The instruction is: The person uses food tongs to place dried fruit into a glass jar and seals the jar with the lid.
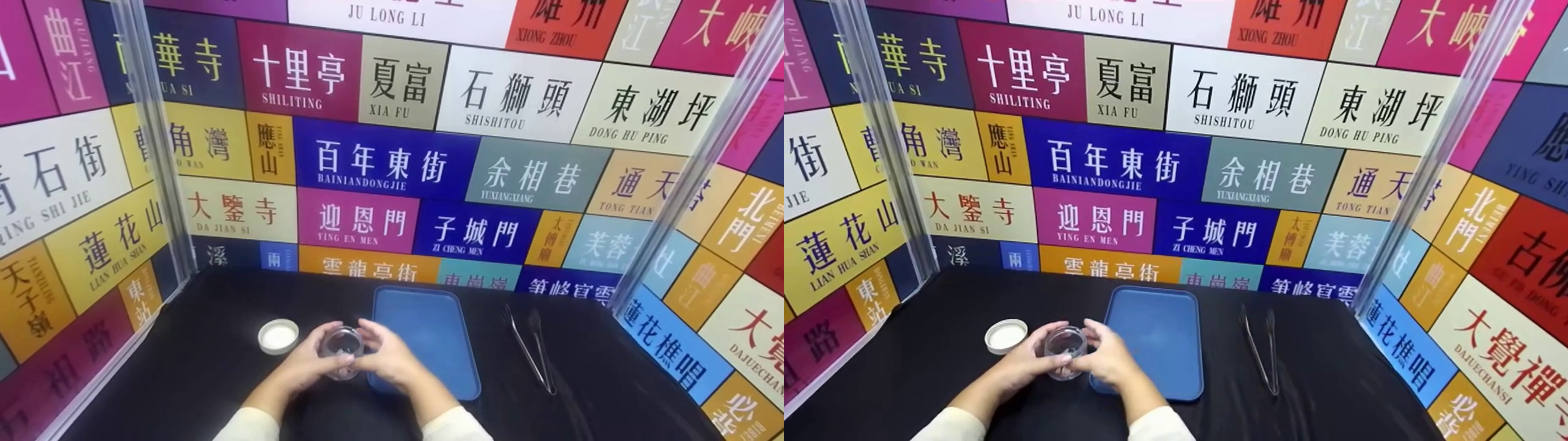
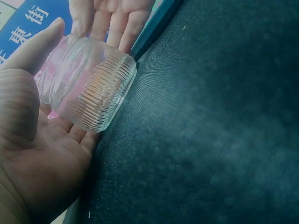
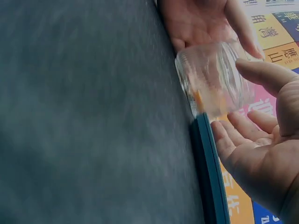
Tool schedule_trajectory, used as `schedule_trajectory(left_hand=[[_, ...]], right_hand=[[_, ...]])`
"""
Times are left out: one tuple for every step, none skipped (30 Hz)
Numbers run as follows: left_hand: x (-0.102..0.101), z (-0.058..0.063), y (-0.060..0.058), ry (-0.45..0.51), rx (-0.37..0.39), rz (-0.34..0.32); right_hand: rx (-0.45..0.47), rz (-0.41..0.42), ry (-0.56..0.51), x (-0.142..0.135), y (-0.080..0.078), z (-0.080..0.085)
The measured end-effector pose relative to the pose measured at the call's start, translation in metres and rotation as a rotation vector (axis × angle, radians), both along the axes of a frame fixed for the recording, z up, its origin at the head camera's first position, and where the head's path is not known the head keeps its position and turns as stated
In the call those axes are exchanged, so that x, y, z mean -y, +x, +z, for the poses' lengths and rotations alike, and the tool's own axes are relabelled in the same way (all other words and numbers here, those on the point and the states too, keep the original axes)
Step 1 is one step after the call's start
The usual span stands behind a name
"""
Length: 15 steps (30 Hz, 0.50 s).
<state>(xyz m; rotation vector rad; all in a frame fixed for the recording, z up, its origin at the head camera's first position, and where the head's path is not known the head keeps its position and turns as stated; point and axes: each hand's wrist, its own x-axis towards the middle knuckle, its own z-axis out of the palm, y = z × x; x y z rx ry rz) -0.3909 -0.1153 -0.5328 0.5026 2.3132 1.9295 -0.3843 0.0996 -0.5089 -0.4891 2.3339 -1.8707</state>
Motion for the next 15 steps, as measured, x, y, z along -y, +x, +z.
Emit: schedule_trajectory(left_hand=[[0.0, 0.0, 0.0, 0.004, 0.0, -0.002], [0.0, 0.0, 0.0, 0.007, 0.001, -0.005], [0.0, 0.0, 0.0, 0.009, 0.001, -0.008], [0.0, 0.0, 0.0, 0.01, 0.003, -0.008], [0.0, 0.0, 0.001, 0.008, 0.005, -0.007], [0.0, 0.0, 0.001, 0.007, 0.005, -0.009], [0.0, 0.001, 0.001, 0.007, 0.007, -0.008], [0.0, 0.001, 0.001, 0.009, 0.009, -0.008], [0.0, 0.001, 0.001, 0.012, 0.007, -0.008], [-0.001, 0.002, 0.001, 0.017, 0.009, -0.008], [-0.001, 0.002, 0.001, 0.019, 0.009, -0.007], [-0.001, 0.003, 0.001, 0.022, 0.01, -0.007], [0.0, 0.003, 0.001, 0.026, 0.011, -0.006], [0.0, 0.003, 0.001, 0.033, 0.011, -0.006], [0.001, 0.004, 0.001, 0.043, 0.011, -0.005]], right_hand=[[-0.007, -0.001, 0.01, 0.002, 0.0, -0.001], [-0.02, -0.002, 0.024, 0.004, 0.0, -0.003], [-0.037, -0.004, 0.044, 0.006, 0.0, -0.004], [-0.054, -0.005, 0.067, 0.007, -0.001, -0.006], [-0.071, -0.006, 0.088, 0.008, -0.001, -0.008], [-0.083, -0.007, 0.108, 0.009, -0.001, -0.009], [-0.096, -0.006, 0.122, 0.01, -0.001, -0.01], [-0.11, -0.002, 0.127, 0.01, -0.001, -0.011], [-0.122, 0.003, 0.131, 0.01, -0.002, -0.012], [-0.133, 0.01, 0.129, 0.01, -0.003, -0.013], [-0.141, 0.015, 0.127, 0.01, -0.003, -0.013], [-0.148, 0.019, 0.129, 0.009, -0.003, -0.014], [-0.151, 0.024, 0.126, 0.009, -0.004, -0.014], [-0.154, 0.027, 0.125, 0.009, -0.004, -0.015], [-0.154, 0.028, 0.125, 0.009, -0.003, -0.015]])
